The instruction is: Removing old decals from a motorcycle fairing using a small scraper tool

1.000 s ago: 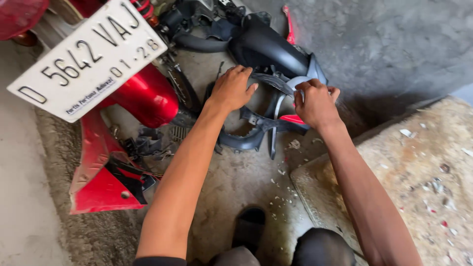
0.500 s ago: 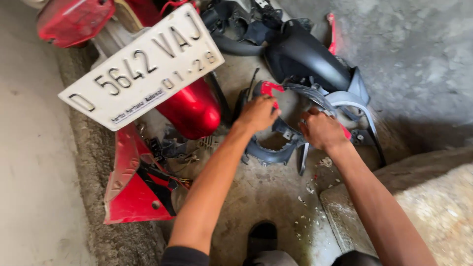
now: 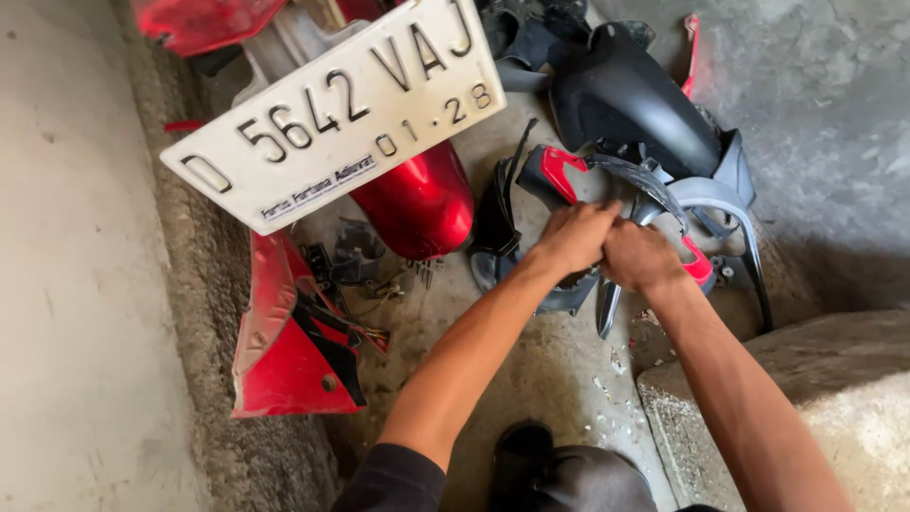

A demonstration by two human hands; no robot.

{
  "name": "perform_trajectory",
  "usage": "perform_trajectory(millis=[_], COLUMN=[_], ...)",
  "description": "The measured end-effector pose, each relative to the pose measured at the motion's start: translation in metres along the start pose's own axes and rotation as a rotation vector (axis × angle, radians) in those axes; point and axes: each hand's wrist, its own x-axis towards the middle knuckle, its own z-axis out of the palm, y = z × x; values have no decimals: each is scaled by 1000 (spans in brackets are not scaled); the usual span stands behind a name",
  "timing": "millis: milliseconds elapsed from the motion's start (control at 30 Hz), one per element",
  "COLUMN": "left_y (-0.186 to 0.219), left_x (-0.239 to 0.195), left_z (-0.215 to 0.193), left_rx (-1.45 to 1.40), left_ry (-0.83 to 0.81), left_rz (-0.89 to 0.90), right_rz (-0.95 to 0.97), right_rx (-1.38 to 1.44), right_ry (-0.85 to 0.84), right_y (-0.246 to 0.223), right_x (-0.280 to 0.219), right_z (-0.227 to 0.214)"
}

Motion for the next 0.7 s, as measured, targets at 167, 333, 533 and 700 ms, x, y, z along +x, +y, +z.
perform_trajectory(millis=[167,333,533,700], left_y=[16,22,19,-20], left_x=[-23,-43,-49,-40], left_z=[14,32,-9,-24], left_rx=[-159,-340,-223,205], left_ry=[12,-1,-30,15], left_rz=[-97,-245,-280,-460], right_rz=[-21,-75,-29,95], right_rx=[-3,-62,81,164], right_ry=[-60,-191,-203,53], right_y=[9,-1,-8,43], right_x=[-6,-14,-14,18], right_z=[-4,-32,-76,-40])
